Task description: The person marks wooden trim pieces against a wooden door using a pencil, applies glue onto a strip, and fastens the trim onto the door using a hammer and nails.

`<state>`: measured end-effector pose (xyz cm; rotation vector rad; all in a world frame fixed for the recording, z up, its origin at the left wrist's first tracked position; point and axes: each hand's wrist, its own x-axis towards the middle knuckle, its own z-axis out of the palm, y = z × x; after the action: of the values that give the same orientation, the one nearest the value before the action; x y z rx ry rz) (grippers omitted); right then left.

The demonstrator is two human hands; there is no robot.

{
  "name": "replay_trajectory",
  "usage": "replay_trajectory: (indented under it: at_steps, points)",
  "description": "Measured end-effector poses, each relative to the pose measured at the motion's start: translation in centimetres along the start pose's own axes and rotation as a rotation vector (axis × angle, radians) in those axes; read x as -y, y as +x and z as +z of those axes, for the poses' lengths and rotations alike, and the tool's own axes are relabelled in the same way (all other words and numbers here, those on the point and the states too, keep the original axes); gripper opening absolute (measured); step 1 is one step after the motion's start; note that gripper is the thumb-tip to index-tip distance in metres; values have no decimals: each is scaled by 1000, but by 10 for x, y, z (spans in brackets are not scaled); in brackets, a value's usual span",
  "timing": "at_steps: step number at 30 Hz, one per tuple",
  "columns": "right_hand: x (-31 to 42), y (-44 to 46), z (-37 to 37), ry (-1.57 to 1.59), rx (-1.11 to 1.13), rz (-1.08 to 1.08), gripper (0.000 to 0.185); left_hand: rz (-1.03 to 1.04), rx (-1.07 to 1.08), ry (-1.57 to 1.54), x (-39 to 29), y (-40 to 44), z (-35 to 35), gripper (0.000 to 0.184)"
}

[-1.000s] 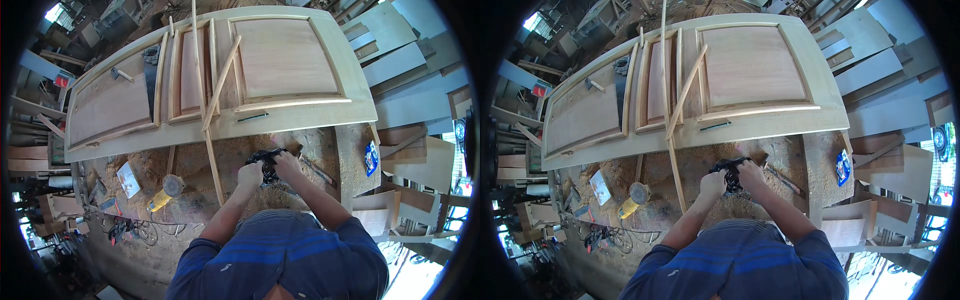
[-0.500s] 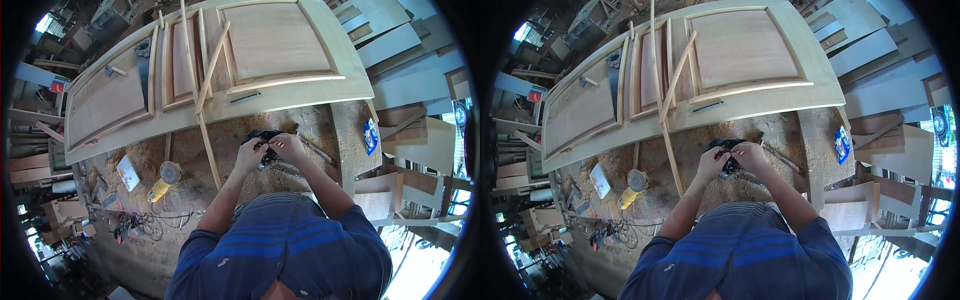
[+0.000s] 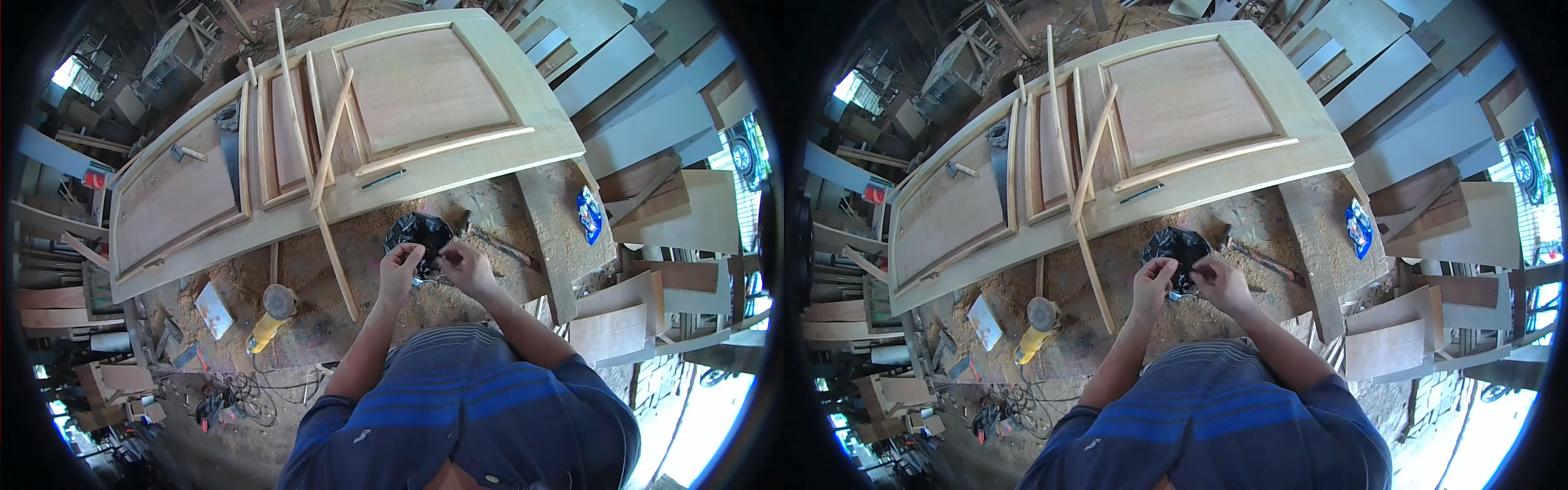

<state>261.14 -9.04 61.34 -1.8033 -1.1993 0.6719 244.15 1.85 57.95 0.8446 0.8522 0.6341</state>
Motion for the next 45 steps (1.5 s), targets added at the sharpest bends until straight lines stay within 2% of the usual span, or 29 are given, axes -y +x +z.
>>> replay_trajectory:
  at_steps: [1, 2, 5, 8, 11, 14, 17, 20, 23, 26, 29, 32, 35, 45]
  points:
    - [-6, -9, -8, -95, 11, -29, 26, 8, -17, -16, -11, -3, 3, 11]
    - [-19, -20, -16, -217, 118, -25, 40, 16, -34, -33, -22, -7, 5, 9]
    - [-35, -59, -32, -720, 143, -100, 51, 67, -13, -87, -31, -6, -9, 8]
    - [-59, -57, -32, -645, 376, 180, 64, 129, -6, -81, -50, -8, -5, 14]
    - [-50, -46, -30, -702, 487, 181, 58, 160, -20, -54, -60, -9, 1, 13]
    - [-54, -41, -19, -660, 515, 477, 55, 217, -2, -80, -59, -9, -3, 13]
    - [-82, -55, -33, -426, 662, 364, 48, 252, -23, -73, -72, -20, 1, 13]
    - [-6, -53, -73, -97, 731, 493, 39, 225, 19, -115, -88, -35, 3, 13]
    - [32, -49, -89, 236, 743, 401, 37, 151, 50, -94, -93, -43, 8, 9]
    - [55, -40, -91, 212, 697, 220, 42, 131, 70, -27, -101, -51, 24, 12]
    - [50, -35, -86, 245, 683, 228, 62, 146, 85, 67, -101, -52, 31, 14]
    - [50, -32, -86, 311, 654, 227, 60, 196, 77, 164, -99, -51, 29, 15]
    - [64, -26, -90, 171, 671, 214, 59, 143, 29, 186, -100, -51, 28, 12]
    - [67, -22, -85, 165, 629, 231, 59, 277, 26, 241, -95, -46, 28, 13]
